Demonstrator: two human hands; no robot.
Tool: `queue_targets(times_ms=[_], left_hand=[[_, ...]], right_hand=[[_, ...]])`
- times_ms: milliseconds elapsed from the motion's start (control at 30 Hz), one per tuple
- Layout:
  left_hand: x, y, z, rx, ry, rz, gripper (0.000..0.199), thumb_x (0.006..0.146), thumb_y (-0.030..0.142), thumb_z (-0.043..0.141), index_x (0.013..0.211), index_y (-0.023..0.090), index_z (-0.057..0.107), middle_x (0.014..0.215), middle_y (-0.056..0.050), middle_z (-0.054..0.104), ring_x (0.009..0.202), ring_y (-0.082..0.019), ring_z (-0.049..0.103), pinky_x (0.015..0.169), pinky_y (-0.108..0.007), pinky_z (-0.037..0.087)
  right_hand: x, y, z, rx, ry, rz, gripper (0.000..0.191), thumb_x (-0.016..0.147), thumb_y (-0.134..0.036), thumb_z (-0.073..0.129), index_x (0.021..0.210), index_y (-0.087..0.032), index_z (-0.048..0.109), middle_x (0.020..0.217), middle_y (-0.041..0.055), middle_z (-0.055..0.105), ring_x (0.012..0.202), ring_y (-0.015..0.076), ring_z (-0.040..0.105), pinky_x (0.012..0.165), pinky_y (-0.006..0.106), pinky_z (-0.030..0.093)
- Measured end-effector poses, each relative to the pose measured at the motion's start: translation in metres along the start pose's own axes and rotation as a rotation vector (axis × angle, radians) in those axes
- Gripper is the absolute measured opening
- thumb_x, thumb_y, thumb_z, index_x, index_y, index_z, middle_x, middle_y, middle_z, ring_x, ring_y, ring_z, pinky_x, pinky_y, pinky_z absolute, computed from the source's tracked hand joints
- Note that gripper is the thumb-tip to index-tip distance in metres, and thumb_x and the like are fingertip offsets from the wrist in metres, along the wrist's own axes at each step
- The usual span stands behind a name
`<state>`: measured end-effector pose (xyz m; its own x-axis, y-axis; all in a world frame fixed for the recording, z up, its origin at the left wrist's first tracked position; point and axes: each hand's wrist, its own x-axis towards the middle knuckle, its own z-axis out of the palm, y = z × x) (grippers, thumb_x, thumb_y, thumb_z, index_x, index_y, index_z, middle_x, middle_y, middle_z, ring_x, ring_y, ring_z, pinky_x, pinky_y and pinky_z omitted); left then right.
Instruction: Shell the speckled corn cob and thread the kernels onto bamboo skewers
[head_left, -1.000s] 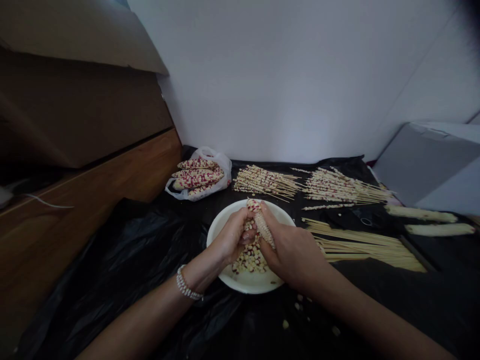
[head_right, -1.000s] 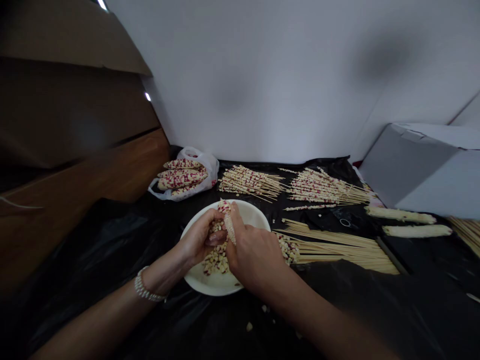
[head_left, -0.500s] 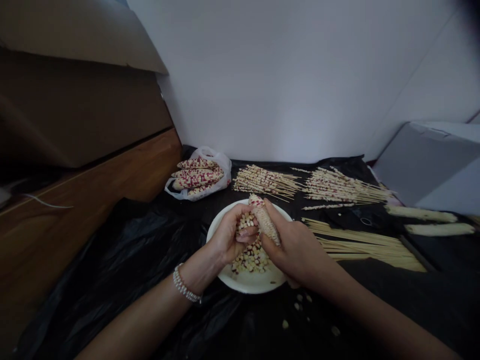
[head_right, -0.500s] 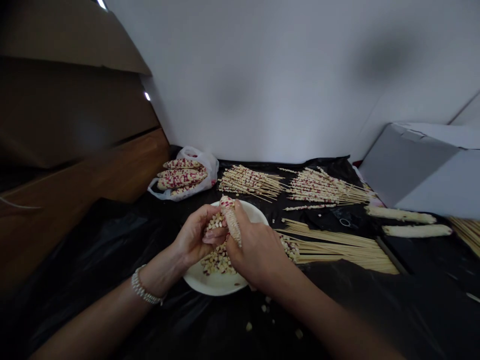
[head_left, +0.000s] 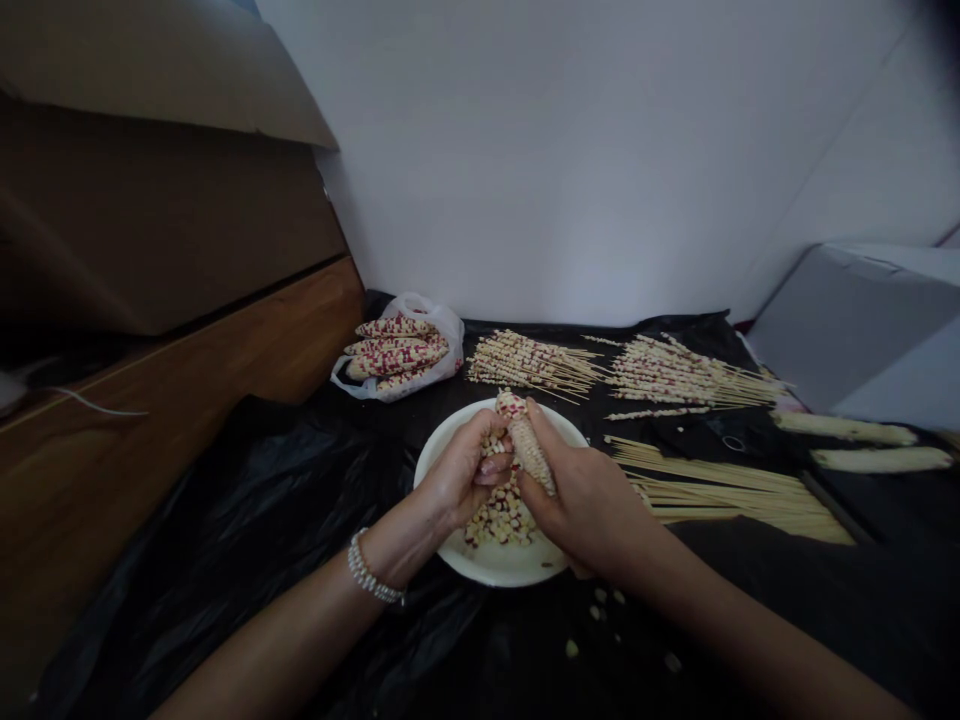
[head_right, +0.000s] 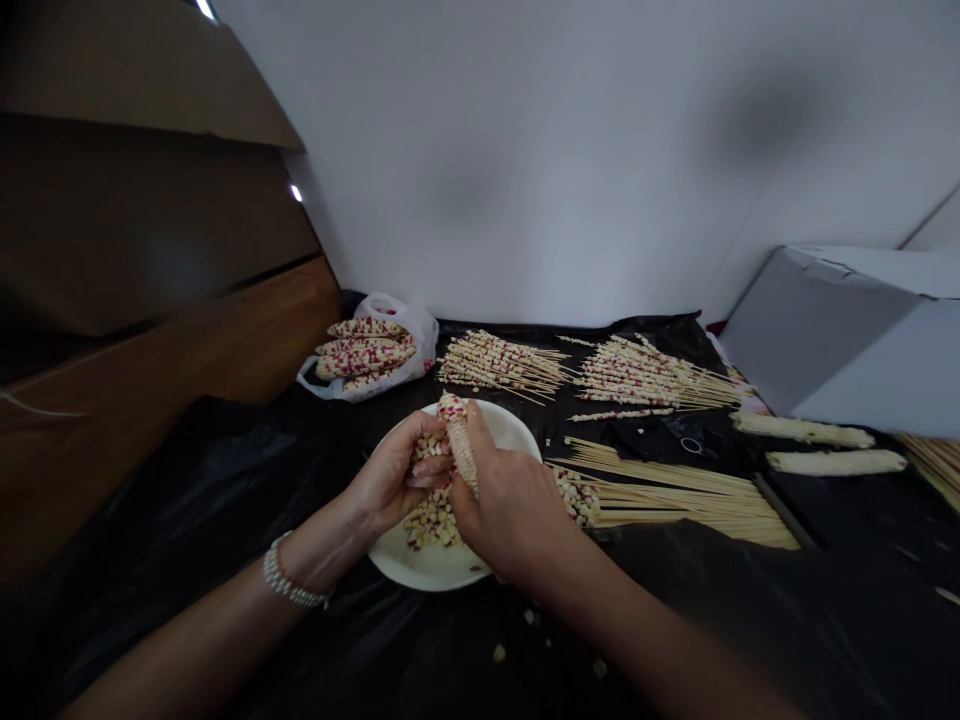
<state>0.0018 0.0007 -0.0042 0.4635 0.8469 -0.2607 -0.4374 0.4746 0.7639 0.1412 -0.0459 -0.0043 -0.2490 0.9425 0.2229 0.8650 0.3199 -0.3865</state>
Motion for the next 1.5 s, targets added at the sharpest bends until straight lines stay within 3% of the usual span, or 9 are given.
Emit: queue_targets(times_ms=[100,267,433,567,700,1100,1500], left_hand=[[0.001,-0.001,-0.003,-0.008,-0.023,-0.021,0.015,0.070,0.015,0.052,0.057,0.017,0.044,0.044,0.008,0.030,0.035,-0.002,0.021,0.034,-0.013,0.018],[-0.001,0.002,-0.002,-0.041,-0.060,-0.001,0.015,0.077,0.026,0.054,0.068,0.014,0.052,0.057,0.004,0.045,0.038,0.000,0.024,0.034,-0.013,0.016],[-0.001,-0.001,0.000,0.106,-0.020,0.074,0.024,0.079,0.036,0.060,0.071,0.015,0.051,0.056,0.007,0.040,0.038,0.000,0.023,0.036,-0.013,0.015],[0.001,-0.003,-0.003,0.153,-0.020,0.110,0.021,0.078,0.028,0.056,0.064,0.015,0.048,0.054,0.007,0.039,0.038,0.000,0.023,0.036,-0.014,0.015],[0.001,0.000,-0.006,0.033,-0.035,0.035,0.010,0.069,0.013,0.050,0.060,0.015,0.046,0.047,0.007,0.035,0.036,-0.001,0.022,0.036,-0.014,0.017],[-0.003,0.005,0.000,-0.171,-0.070,-0.108,0.014,0.074,0.018,0.056,0.063,0.016,0.047,0.050,0.007,0.036,0.035,-0.001,0.024,0.032,-0.013,0.020],[-0.002,0.000,-0.002,-0.113,-0.081,-0.070,0.012,0.068,0.010,0.053,0.060,0.015,0.046,0.046,0.007,0.035,0.036,-0.002,0.027,0.034,-0.013,0.022]], right_hand=[[0.001,0.002,0.001,0.026,0.006,0.004,0.072,0.083,-0.033,0.040,0.146,-0.012,0.014,0.084,0.0111,0.069,0.066,0.0234,0.063,0.061,0.035,0.043],[0.000,0.002,-0.002,0.048,0.019,0.020,0.071,0.083,-0.034,0.040,0.146,-0.014,0.015,0.091,0.0120,0.069,0.072,0.0244,0.065,0.066,0.036,0.045],[-0.001,0.001,-0.004,0.088,0.009,0.016,0.071,0.083,-0.033,0.041,0.147,-0.015,0.015,0.095,0.0125,0.069,0.076,0.0252,0.065,0.067,0.036,0.045],[0.000,0.002,-0.003,0.076,0.020,0.008,0.071,0.083,-0.033,0.040,0.147,-0.015,0.015,0.097,0.0128,0.069,0.076,0.0249,0.064,0.066,0.036,0.045],[-0.001,0.000,-0.003,-0.018,0.036,-0.008,0.071,0.082,-0.033,0.040,0.147,-0.015,0.016,0.089,0.0111,0.069,0.067,0.0239,0.063,0.059,0.034,0.043],[-0.004,-0.004,-0.002,-0.198,0.049,-0.001,0.071,0.084,-0.031,0.038,0.147,-0.015,0.011,0.093,0.0115,0.068,0.069,0.0211,0.063,0.056,0.030,0.041],[-0.005,-0.006,-0.003,-0.212,-0.008,0.021,0.067,0.085,-0.030,0.038,0.146,-0.013,0.017,0.097,0.0110,0.068,0.074,0.0229,0.064,0.059,0.032,0.043]])
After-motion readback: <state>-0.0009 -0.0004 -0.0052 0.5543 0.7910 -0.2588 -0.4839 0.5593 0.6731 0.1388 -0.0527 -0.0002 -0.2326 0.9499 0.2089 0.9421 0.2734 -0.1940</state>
